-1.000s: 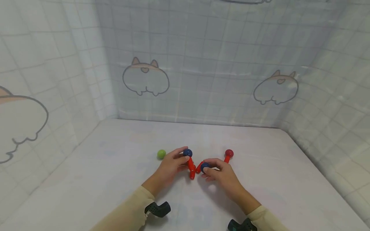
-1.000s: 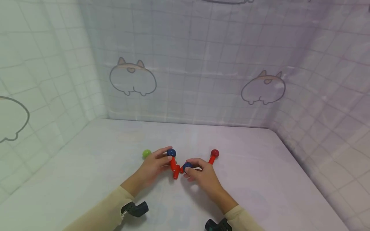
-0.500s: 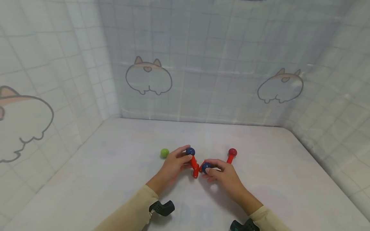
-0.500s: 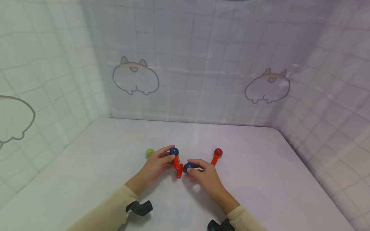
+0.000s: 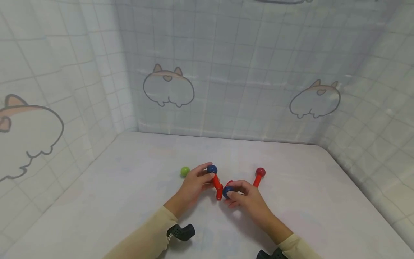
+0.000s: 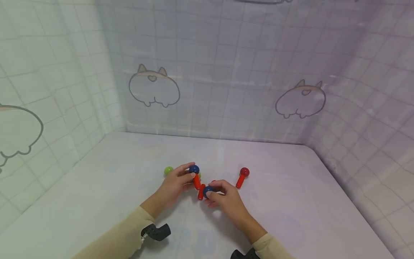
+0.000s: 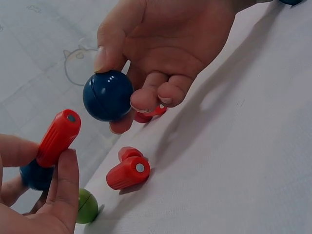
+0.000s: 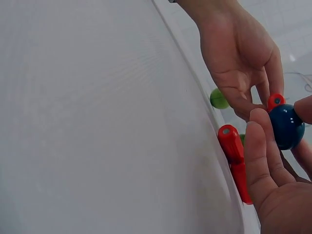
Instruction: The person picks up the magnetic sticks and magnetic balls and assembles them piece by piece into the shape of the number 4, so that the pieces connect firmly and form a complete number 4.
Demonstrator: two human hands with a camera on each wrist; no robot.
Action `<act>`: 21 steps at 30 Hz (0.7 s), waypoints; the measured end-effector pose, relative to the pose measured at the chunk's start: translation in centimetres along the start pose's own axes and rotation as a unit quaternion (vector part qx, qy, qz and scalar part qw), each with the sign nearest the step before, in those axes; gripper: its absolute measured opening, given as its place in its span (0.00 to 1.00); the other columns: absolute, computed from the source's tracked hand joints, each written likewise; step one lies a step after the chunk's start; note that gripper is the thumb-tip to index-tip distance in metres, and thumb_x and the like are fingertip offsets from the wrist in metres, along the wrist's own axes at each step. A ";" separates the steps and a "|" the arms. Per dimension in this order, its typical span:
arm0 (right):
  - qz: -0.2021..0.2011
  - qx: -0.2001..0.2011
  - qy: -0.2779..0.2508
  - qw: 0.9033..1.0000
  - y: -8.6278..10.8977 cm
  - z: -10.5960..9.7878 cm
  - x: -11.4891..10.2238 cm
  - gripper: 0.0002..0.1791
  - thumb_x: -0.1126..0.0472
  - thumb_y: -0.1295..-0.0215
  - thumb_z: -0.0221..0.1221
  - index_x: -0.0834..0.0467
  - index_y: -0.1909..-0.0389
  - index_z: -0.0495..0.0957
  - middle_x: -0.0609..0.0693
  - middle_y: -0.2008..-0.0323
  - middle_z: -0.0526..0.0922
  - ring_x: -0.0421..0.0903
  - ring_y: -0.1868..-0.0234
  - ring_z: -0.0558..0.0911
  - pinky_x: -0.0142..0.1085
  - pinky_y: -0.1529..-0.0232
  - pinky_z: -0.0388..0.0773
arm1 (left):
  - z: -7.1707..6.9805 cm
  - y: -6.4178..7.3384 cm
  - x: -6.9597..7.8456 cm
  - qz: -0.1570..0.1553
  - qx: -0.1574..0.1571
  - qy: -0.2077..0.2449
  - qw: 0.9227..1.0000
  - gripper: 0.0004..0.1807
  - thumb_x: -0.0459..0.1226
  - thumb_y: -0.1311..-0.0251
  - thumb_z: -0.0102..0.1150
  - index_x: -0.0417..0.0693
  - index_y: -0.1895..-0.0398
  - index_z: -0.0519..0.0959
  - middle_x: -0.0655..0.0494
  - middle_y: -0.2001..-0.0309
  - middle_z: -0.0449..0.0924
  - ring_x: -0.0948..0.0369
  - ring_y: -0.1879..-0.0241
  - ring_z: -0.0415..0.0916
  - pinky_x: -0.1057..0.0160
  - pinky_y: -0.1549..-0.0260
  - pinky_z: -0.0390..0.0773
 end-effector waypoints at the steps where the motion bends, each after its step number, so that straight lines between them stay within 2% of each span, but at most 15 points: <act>1: 0.001 -0.003 0.001 1.000 0.0 0.1 0.0 0.22 0.59 0.34 0.65 0.65 0.44 0.75 0.60 0.49 0.79 0.55 0.59 0.87 0.41 0.56 0.84 | 0.0 0.0 -0.1 -0.001 0.003 0.001 1.000 0.28 0.34 0.29 0.56 0.43 0.27 0.65 0.38 0.38 0.71 0.49 0.46 0.78 0.54 0.47 0.79; 8: 0.004 -0.026 0.008 1.000 0.0 0.2 -0.3 0.20 0.59 0.33 0.64 0.64 0.45 0.75 0.60 0.49 0.78 0.55 0.59 0.87 0.42 0.55 0.84 | -0.1 -0.4 -0.2 -0.004 0.026 0.006 1.000 0.28 0.34 0.29 0.56 0.46 0.27 0.67 0.39 0.38 0.71 0.49 0.46 0.78 0.55 0.47 0.79; 21: 0.000 -0.051 0.010 0.999 -0.2 0.4 -0.2 0.22 0.57 0.33 0.65 0.64 0.43 0.75 0.60 0.49 0.80 0.54 0.57 0.87 0.41 0.55 0.83 | 0.1 -0.2 -0.2 0.006 0.029 -0.006 1.000 0.28 0.33 0.30 0.57 0.45 0.28 0.68 0.39 0.40 0.72 0.50 0.48 0.80 0.55 0.49 0.80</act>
Point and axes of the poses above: each hand's wrist, its own y-axis away from the middle knuckle, its own z-axis out of the palm, x = y × z, the point moved 2 cm from there along -y, towards the middle knuckle
